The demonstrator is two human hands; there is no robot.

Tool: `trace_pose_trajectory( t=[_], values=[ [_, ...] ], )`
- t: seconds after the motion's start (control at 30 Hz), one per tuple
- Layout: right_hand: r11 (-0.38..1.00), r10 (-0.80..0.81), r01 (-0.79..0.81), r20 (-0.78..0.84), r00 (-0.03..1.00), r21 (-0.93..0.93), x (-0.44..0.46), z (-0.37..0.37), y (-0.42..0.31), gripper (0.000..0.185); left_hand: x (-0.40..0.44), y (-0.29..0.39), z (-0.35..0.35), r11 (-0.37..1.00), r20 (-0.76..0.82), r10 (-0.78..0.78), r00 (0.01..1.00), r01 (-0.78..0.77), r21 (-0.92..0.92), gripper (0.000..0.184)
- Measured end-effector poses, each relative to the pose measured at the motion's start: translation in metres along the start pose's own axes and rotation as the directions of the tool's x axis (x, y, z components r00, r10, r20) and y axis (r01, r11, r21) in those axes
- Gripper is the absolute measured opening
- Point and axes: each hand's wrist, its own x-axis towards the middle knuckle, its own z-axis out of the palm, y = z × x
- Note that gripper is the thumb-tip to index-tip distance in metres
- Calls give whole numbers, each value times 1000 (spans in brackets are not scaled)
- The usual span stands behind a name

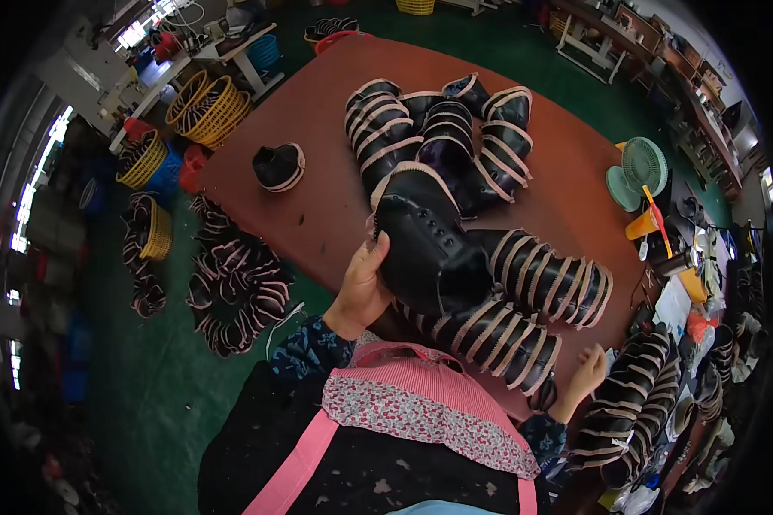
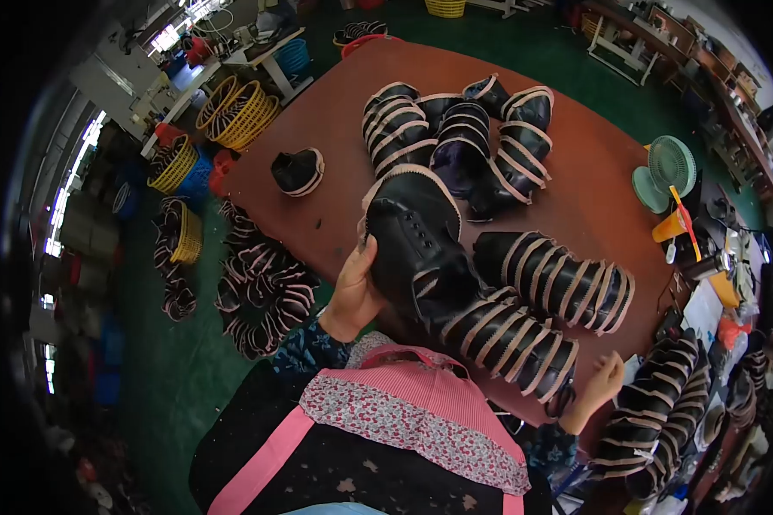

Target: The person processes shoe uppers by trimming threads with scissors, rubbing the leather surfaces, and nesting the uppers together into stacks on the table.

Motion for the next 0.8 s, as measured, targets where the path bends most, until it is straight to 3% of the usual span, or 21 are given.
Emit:
trace_pose_trajectory(
  t=[0.07,0.1,0.13,0.17,0.2,0.27,0.3,0.37,0.4,0.43,0.47,0.5,0.53,0.57,0.6,0.63,0.67,0.7,0.73,0.77,0.8],
  values=[
    [963,81,-159,324,942,220,-49,73,-119,37,12,3,-23,942,-43,-102,994,83,-325,42],
    [903,106,-331,604,790,274,-64,99,-141,46,19,2,-38,940,-32,-109,994,92,-329,42],
    [828,160,-514,785,599,223,-89,131,-167,57,27,1,-57,899,34,-181,983,180,-400,41],
    [690,131,-708,936,326,150,-107,161,-178,66,33,3,-71,845,103,-247,963,266,-463,40],
    [521,55,-850,991,122,75,-127,188,-194,68,38,7,-80,842,113,-247,962,271,-467,40],
    [124,-229,-991,973,15,45,-152,247,-201,56,43,19,-101,831,-19,-332,943,283,-478,38],
    [-70,-162,-992,980,116,106,-163,273,-211,44,46,26,-122,830,-21,-337,941,286,-480,38],
    [48,181,-958,941,286,282,-181,318,-242,39,48,46,-162,773,-9,-390,921,322,-546,36],
    [8,145,-964,954,264,266,-186,338,-254,39,50,61,-178,771,-12,-399,917,329,-545,36],
    [0,154,-963,952,265,268,-196,358,-262,39,50,79,-187,895,-278,-403,872,311,-320,36],
    [84,151,-951,940,307,297,-205,378,-269,40,53,96,-196,939,-518,-321,793,337,-66,36],
    [165,151,-932,925,347,323,-218,394,-275,40,54,116,-209,932,-524,-337,783,355,-69,36],
    [159,167,-932,922,351,326,-229,409,-280,40,58,138,-224,934,-517,-85,852,249,256,39],
    [236,186,-905,898,399,353,-240,425,-285,40,63,157,-234,827,-423,158,892,115,551,43],
    [315,202,-875,875,440,368,-249,438,-289,40,70,177,-233,786,-382,305,873,-4,619,41],
    [316,214,-880,877,430,354,-257,445,-292,40,77,197,-233,789,-397,300,867,8,614,41],
    [396,199,-865,891,408,308,-263,449,-294,38,84,217,-234,523,-63,283,957,-99,846,37],
    [465,181,-845,906,383,264,-275,469,-302,37,93,244,-247,205,252,132,959,-275,939,33],
    [477,166,-832,901,401,283,-281,477,-306,31,96,243,-248,475,88,23,996,-89,876,30],
    [473,172,-829,892,417,297,-281,485,-297,31,101,253,-252,476,101,7,995,-92,874,30],
    [534,162,-810,910,382,245,-278,492,-278,31,106,265,-253,239,270,146,952,-299,924,27]
  ],
)
